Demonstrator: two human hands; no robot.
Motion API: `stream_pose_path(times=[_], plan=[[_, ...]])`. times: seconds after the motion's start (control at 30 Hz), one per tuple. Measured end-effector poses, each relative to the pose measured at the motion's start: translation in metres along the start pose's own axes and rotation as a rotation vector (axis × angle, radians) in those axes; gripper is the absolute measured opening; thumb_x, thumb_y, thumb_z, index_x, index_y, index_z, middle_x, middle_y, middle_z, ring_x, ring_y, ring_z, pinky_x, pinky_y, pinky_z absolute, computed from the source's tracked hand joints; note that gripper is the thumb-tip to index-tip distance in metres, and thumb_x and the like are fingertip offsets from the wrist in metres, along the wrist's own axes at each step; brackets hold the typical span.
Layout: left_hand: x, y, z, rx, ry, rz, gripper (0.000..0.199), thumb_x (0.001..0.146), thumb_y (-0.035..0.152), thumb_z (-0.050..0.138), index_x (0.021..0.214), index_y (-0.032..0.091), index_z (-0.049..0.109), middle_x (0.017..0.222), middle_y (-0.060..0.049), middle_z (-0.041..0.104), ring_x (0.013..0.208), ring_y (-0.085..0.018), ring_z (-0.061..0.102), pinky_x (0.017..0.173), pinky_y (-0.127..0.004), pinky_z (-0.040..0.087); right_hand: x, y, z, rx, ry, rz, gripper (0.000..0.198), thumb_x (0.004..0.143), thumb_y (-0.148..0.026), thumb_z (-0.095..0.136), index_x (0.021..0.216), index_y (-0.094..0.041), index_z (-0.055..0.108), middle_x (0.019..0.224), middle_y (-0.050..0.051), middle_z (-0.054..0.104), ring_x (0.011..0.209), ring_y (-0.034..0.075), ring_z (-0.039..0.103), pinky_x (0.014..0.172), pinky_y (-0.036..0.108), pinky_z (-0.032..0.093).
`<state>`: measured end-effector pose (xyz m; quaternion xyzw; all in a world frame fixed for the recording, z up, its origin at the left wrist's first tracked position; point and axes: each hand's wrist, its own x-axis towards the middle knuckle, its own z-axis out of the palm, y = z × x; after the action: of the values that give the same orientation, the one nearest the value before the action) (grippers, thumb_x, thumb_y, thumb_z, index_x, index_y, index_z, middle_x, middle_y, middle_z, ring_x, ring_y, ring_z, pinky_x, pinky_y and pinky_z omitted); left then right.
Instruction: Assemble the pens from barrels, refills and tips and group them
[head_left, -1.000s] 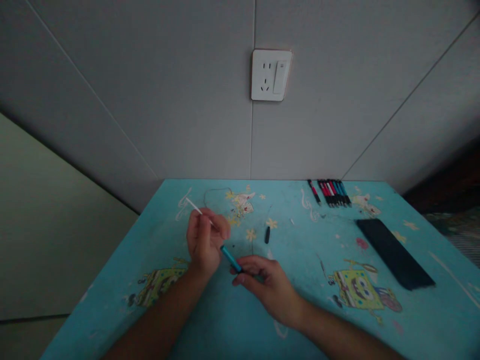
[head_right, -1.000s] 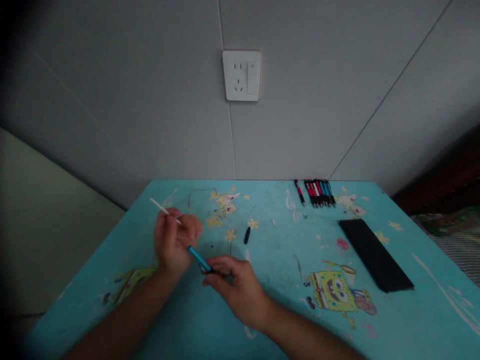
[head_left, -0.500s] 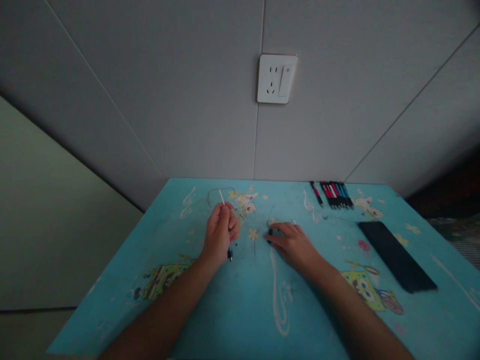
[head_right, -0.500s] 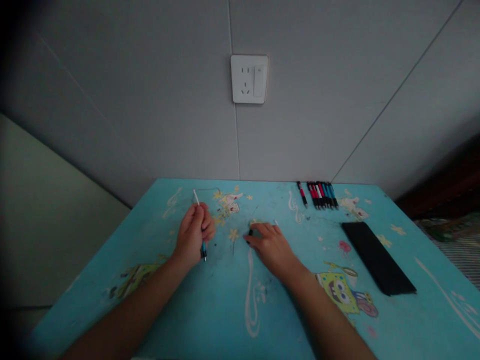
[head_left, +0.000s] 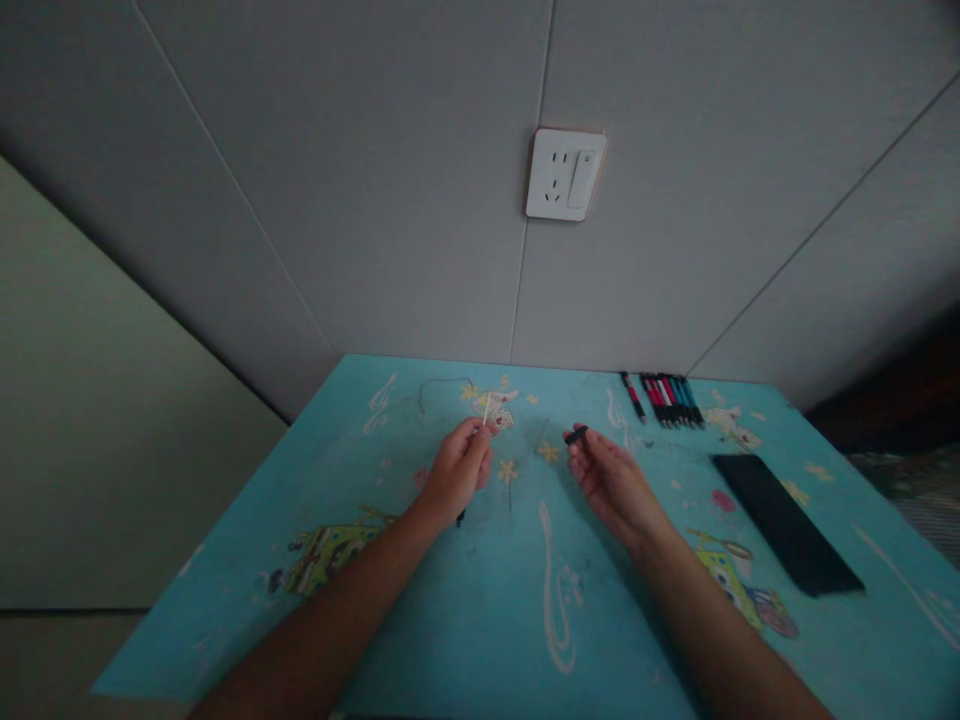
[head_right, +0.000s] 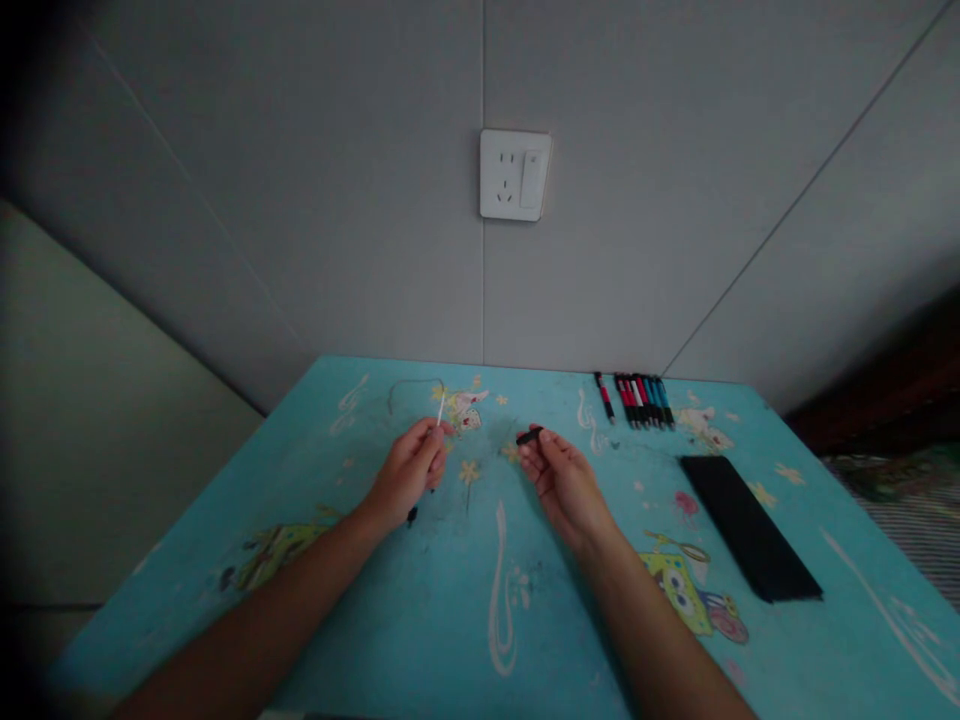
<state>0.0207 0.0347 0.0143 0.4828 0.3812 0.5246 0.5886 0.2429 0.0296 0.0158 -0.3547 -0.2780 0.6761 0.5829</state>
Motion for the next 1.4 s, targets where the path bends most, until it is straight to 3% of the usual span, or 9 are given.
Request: stream_pose_path(times=[0.23,0.43,0.63,0.73,0.87,0.97,1.13,1.27,1.4], plan=[[-0.009,-0.001,0.006,0.284,-0.054,0.047,0.031,0.093,0.045,0.046,0.100,0.018,0.059,0.056,0.006,0.039,0.045,-0.007,0.033,0.042,-0.018,0.023,-0.009,-0.005,0.012,0.314,-0.003,0.158,0.014,0.089,-0.011,0.056,0.099,-0.010,0.065,0.088,0.008,0.074,0.070,0.009,0.070,0.068,0.017,0.059],[-0.016,0.003,0.011,0.287,-0.085,0.122,0.024,0.093,0.039,0.048,0.093,0.017,0.058,0.057,0.005,0.043,0.049,-0.009,0.037,0.046,-0.019,0.027,-0.015,-0.009,0.015,0.284,-0.058,0.213,0.014,0.089,-0.016,0.053,0.096,-0.014,0.065,0.084,0.003,0.072,0.067,0.008,0.067,0.067,0.015,0.056],[-0.019,0.003,0.016,0.130,-0.115,0.093,0.023,0.094,0.040,0.048,0.086,0.019,0.052,0.056,0.005,0.045,0.048,-0.008,0.038,0.046,-0.019,0.030,-0.016,-0.010,0.018,-0.015,-0.044,0.115,0.016,0.089,-0.028,0.051,0.090,-0.018,0.064,0.086,0.006,0.069,0.070,0.014,0.064,0.070,0.025,0.055],[-0.016,0.001,0.019,-0.055,-0.102,0.007,0.027,0.094,0.045,0.045,0.085,0.020,0.048,0.055,0.006,0.045,0.042,-0.007,0.034,0.039,-0.017,0.025,-0.017,-0.005,0.019,-0.191,-0.043,0.026,0.019,0.088,-0.031,0.049,0.090,-0.017,0.062,0.071,0.003,0.062,0.061,0.014,0.058,0.060,0.025,0.050],[-0.012,-0.002,0.022,-0.316,0.014,-0.032,0.027,0.093,0.046,0.045,0.086,0.020,0.045,0.061,0.006,0.045,0.039,-0.006,0.032,0.035,-0.016,0.024,-0.025,0.013,0.024,-0.743,-0.093,-0.142,0.020,0.086,-0.023,0.046,0.094,-0.017,0.064,0.056,-0.004,0.049,0.050,0.011,0.044,0.049,0.022,0.036],[-0.013,0.003,0.025,-0.443,0.114,0.011,0.025,0.092,0.046,0.049,0.088,0.021,0.045,0.065,0.006,0.043,0.042,-0.006,0.035,0.035,-0.016,0.027,-0.037,0.031,0.039,-1.054,-0.216,-0.221,0.026,0.087,-0.017,0.043,0.102,-0.018,0.065,0.066,-0.003,0.057,0.059,0.012,0.051,0.059,0.023,0.040],[-0.016,0.014,0.028,-0.491,0.219,0.083,0.026,0.091,0.049,0.052,0.091,0.024,0.045,0.063,0.007,0.038,0.044,-0.007,0.035,0.038,-0.016,0.030,-0.056,0.050,0.066,-1.211,-0.413,-0.195,0.024,0.095,-0.029,0.046,0.092,-0.019,0.067,0.073,0.000,0.066,0.063,0.013,0.058,0.060,0.023,0.040],[-0.017,0.014,0.031,-0.404,0.261,0.133,0.026,0.092,0.047,0.052,0.088,0.022,0.047,0.061,0.006,0.042,0.047,-0.007,0.038,0.042,-0.017,0.032,-0.060,0.052,0.069,-1.323,-0.446,-0.253,0.027,0.095,-0.031,0.048,0.076,-0.019,0.064,0.063,-0.002,0.062,0.055,0.011,0.054,0.056,0.023,0.036],[-0.014,0.013,0.029,-0.363,0.308,0.177,0.024,0.094,0.046,0.048,0.093,0.022,0.050,0.062,0.004,0.049,0.056,-0.009,0.047,0.055,-0.019,0.039,-0.059,0.048,0.064,-1.389,-0.456,-0.300,0.027,0.094,-0.029,0.048,0.075,-0.019,0.064,0.062,-0.002,0.062,0.053,0.011,0.053,0.054,0.023,0.035]])
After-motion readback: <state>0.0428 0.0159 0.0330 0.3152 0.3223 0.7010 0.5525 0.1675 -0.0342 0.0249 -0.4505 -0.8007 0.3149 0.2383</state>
